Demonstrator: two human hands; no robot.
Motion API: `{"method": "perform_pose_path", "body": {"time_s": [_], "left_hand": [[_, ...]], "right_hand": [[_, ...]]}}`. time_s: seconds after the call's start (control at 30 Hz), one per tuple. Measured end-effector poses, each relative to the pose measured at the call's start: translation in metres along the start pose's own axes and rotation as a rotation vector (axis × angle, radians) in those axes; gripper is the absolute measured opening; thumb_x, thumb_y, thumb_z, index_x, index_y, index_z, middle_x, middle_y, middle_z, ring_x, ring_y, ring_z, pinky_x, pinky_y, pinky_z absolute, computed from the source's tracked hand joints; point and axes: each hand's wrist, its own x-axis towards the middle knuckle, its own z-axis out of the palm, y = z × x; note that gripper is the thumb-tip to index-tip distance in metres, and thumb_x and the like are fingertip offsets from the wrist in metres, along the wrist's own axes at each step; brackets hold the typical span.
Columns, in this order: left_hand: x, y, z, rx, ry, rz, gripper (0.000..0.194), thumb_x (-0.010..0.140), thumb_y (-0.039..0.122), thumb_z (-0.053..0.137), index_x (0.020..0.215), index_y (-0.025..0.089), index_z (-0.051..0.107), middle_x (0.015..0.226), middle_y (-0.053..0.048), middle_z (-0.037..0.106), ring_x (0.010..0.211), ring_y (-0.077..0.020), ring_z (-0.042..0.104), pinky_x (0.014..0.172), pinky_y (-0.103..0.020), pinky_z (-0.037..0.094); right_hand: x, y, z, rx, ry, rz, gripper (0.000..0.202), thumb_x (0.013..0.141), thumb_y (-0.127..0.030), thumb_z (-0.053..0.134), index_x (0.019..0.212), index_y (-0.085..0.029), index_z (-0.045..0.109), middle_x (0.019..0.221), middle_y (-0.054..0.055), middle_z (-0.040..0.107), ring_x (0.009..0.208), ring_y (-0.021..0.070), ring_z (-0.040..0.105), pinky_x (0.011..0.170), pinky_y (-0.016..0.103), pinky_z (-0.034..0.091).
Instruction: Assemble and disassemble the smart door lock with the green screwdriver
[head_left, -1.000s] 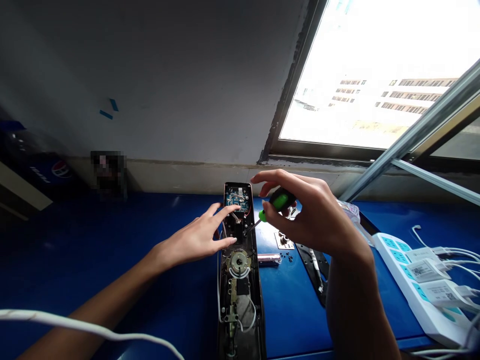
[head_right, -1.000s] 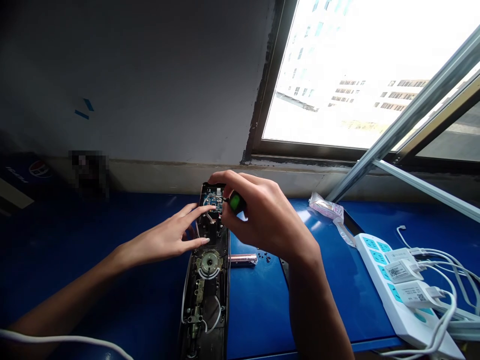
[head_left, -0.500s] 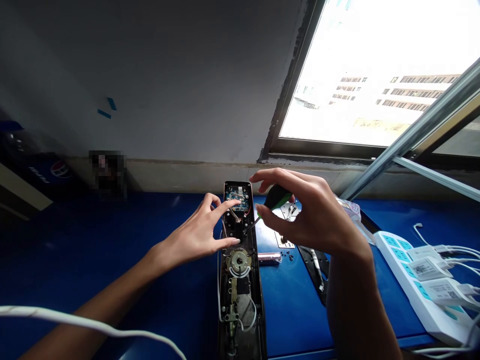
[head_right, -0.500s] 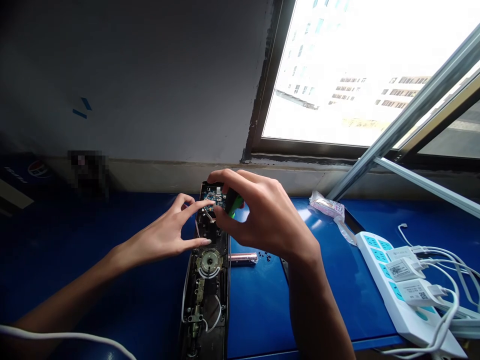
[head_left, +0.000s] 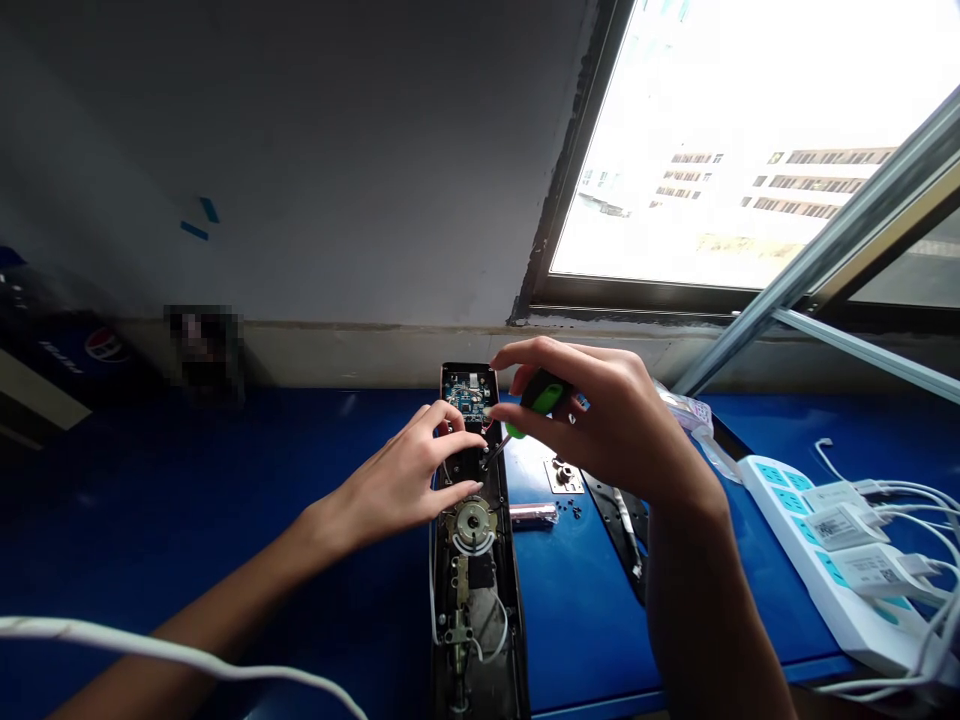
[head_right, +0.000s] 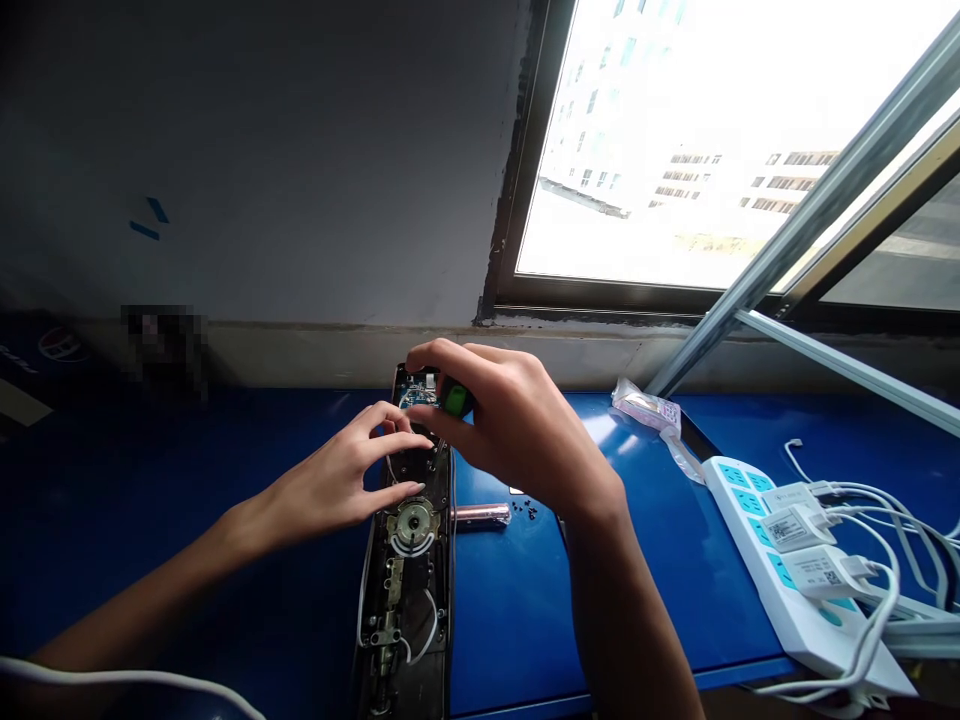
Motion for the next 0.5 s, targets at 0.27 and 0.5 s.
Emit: {"method": "perform_pose_path", "body": {"time_s": [0.27,0.5], "left_hand": [[0.0019,0.0008,0.0016,0.012,-0.006,0.012,0.036,0.095,0.041,0.071,0.127,0.025,0.07,0.123,-0.009,0.055,0.11,-0.0256,0.059,0.103,-0.047,0.056],[0.0032,0.0025,0.0104,0.025,0.084,0.014,0.029,0.096,0.042,0.071,0.118,0.024,0.075,0.117,-0.008,0.06,0.106,-0.0252,0.057,0.094,-0.044,0.057]], "right_hand": [[-0.0006,0.001,0.0,-0.002,-0.008,-0.001,0.03,0.093,-0.023,0.067,0.123,-0.02,0.065,0.106,0.004,0.075,0.082,0.0126,0.069,0.07,0.024,0.055],[-0.0021,-0.0013,-0.0032,0.004,0.104,-0.001,0.038,0.08,-0.01,0.064,0.117,-0.02,0.065,0.097,0.001,0.074,0.081,0.0141,0.069,0.077,0.028,0.058]]}}
